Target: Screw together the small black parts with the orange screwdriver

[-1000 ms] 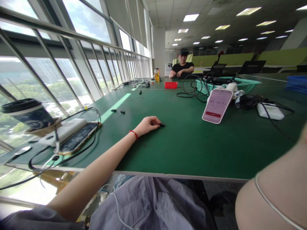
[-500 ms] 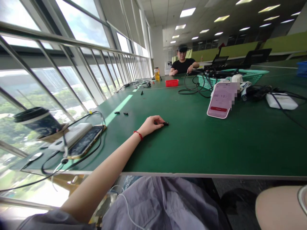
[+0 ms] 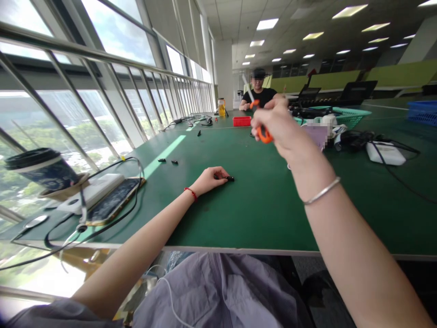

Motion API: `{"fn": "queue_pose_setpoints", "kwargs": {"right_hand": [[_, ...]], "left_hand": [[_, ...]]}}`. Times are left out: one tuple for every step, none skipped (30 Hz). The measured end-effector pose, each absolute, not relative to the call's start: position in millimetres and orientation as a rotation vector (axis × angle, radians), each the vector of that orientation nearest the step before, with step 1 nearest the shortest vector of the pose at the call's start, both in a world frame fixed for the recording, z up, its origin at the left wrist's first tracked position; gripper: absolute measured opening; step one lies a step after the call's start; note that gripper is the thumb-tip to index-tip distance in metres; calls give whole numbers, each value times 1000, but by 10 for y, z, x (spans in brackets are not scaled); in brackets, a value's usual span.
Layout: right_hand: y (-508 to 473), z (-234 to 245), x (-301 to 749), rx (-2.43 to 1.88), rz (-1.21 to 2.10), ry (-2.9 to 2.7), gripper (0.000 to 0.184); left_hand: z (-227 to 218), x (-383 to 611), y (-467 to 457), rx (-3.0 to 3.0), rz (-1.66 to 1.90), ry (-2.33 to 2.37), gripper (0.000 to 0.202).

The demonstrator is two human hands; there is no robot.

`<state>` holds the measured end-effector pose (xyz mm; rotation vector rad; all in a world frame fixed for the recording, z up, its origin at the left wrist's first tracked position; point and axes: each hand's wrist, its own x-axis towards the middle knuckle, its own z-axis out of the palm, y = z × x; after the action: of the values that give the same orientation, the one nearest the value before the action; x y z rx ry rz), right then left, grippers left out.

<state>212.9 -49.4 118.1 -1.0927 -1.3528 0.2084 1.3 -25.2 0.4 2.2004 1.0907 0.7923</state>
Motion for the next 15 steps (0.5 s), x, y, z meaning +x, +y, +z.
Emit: {"fn": "queue_pose_setpoints", "kwargs": {"right_hand": [[-446, 1141, 2092, -1163, 359, -1377, 27], [-398, 1088, 2053, -1231, 509, -1397, 30], [-350, 1023, 2016, -1284, 628, -1412, 32], [-304, 950, 1987, -1306, 677, -1421, 32], [-262, 870, 1967, -1311, 651, -1425, 31], [-228, 788, 1959, -1298, 614, -1425, 31], [-203, 708, 1960, -1282, 557, -1418, 34], [-189, 634, 1968, -1276, 492, -1402, 36], [-189, 571, 1980, -1280, 439, -1379, 36], [-200, 521, 1989, -1271, 393, -1360, 32], [-224, 488, 1992, -1244, 340, -1358, 26], [-257, 471, 1986, -1221, 284, -1332, 20], [-297, 468, 1970, -1192, 250, -1315, 19], [-342, 476, 1944, -1156, 226, -1303, 24], [-387, 491, 1908, -1116, 198, -1292, 29]], "left_hand": [[5, 12, -252, 2199, 789, 1088, 14], [6, 12, -252, 2198, 787, 1085, 15], [9, 13, -254, 2197, 788, 1083, 15], [12, 15, -257, 2197, 791, 1084, 14], [16, 18, -261, 2198, 796, 1084, 14], [20, 20, -265, 2199, 800, 1084, 14], [23, 22, -267, 2201, 804, 1082, 13], [25, 23, -267, 2201, 805, 1075, 13], [24, 24, -264, 2198, 808, 1068, 12], [21, 24, -259, 2190, 812, 1059, 12], [16, 24, -252, 2178, 816, 1051, 12], [11, 23, -244, 2163, 821, 1043, 13], [5, 22, -235, 2148, 828, 1037, 13], [0, 22, -228, 2134, 833, 1032, 14], [-4, 22, -223, 2121, 837, 1029, 14]]}}
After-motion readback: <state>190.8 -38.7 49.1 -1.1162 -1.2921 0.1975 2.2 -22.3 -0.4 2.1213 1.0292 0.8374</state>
